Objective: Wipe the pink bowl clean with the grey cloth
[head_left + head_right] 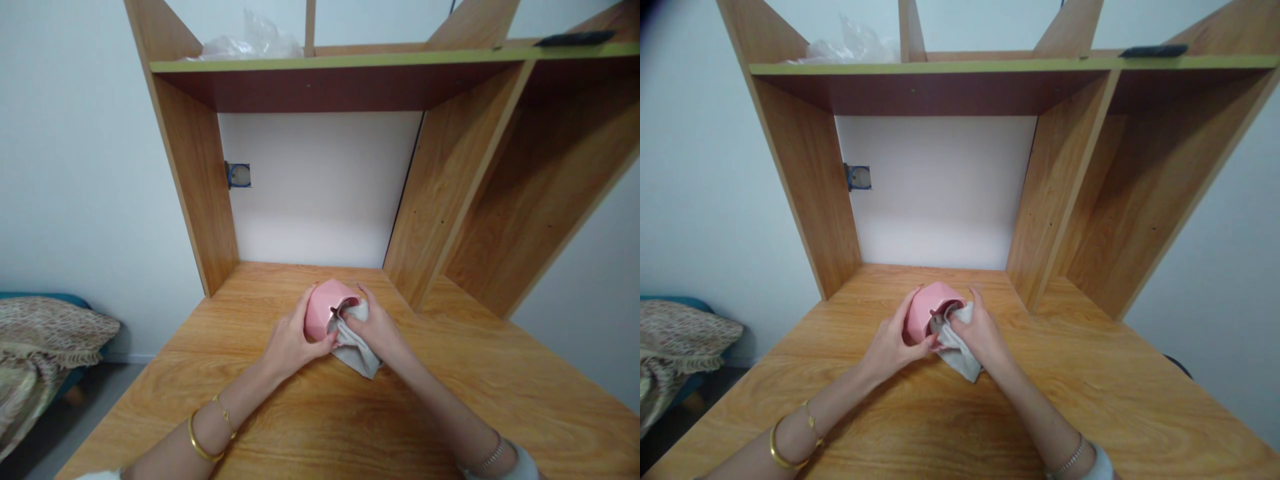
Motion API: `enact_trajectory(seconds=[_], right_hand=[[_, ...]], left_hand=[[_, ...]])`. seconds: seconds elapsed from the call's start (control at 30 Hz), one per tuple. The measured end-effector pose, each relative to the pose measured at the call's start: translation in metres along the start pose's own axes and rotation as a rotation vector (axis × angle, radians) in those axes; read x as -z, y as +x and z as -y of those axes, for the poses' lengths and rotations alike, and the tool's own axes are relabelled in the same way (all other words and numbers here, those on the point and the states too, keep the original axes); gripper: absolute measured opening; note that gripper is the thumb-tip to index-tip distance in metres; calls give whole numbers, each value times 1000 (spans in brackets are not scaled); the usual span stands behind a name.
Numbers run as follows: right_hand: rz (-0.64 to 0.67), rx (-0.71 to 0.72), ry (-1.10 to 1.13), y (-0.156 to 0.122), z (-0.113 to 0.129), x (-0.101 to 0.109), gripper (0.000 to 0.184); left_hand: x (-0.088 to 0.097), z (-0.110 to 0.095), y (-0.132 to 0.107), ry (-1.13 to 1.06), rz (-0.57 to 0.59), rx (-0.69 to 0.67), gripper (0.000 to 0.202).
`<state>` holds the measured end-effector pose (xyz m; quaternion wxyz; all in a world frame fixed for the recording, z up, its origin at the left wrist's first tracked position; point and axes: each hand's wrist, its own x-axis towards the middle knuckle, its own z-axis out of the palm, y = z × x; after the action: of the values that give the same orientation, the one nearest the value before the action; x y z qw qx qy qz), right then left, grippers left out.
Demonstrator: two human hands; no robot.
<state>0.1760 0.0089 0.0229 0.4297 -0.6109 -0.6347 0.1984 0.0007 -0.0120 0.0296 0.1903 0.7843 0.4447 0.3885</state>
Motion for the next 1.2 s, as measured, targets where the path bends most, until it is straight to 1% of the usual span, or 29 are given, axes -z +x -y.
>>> enact_trajectory(seconds=[0.17, 0.3, 0.37, 0.47, 0.53, 0.63, 0.77, 0.83, 0.93, 1.03, 1.2], right_hand=[[-31, 49, -290, -6, 12, 12, 70], [-75, 101, -460, -10, 16, 14, 68], [-83, 177, -493, -10, 14, 13, 67], [-97, 309, -484, -11, 11, 10, 66], [-96, 339, -459, -13, 10, 8, 63], [-49, 302, -384, -15, 11, 2, 65], [85, 231, -200, -15, 7, -9, 87], [128, 174, -115, -13, 1, -15, 93], [147, 108, -42, -10, -7, -19, 90], [116, 118, -81, -9, -7, -16, 84], [32, 176, -307, -14, 10, 0, 75]], left_hand=[[6, -7, 0, 160, 36, 66, 81], [4, -7, -1, 238, 59, 83, 80], [4, -7, -1, 246, 63, 86, 77], [5, -6, 0, 209, 46, 85, 72], [7, -5, 1, 184, 20, 101, 69], [10, -2, 3, 165, -37, 143, 66], [13, -1, 5, 167, -92, 182, 66], [14, -5, 4, 183, -70, 172, 66], [15, -14, 3, 235, 6, 162, 67], [16, -20, 2, 290, 68, 156, 66], [20, -23, 3, 316, 101, 122, 70]])
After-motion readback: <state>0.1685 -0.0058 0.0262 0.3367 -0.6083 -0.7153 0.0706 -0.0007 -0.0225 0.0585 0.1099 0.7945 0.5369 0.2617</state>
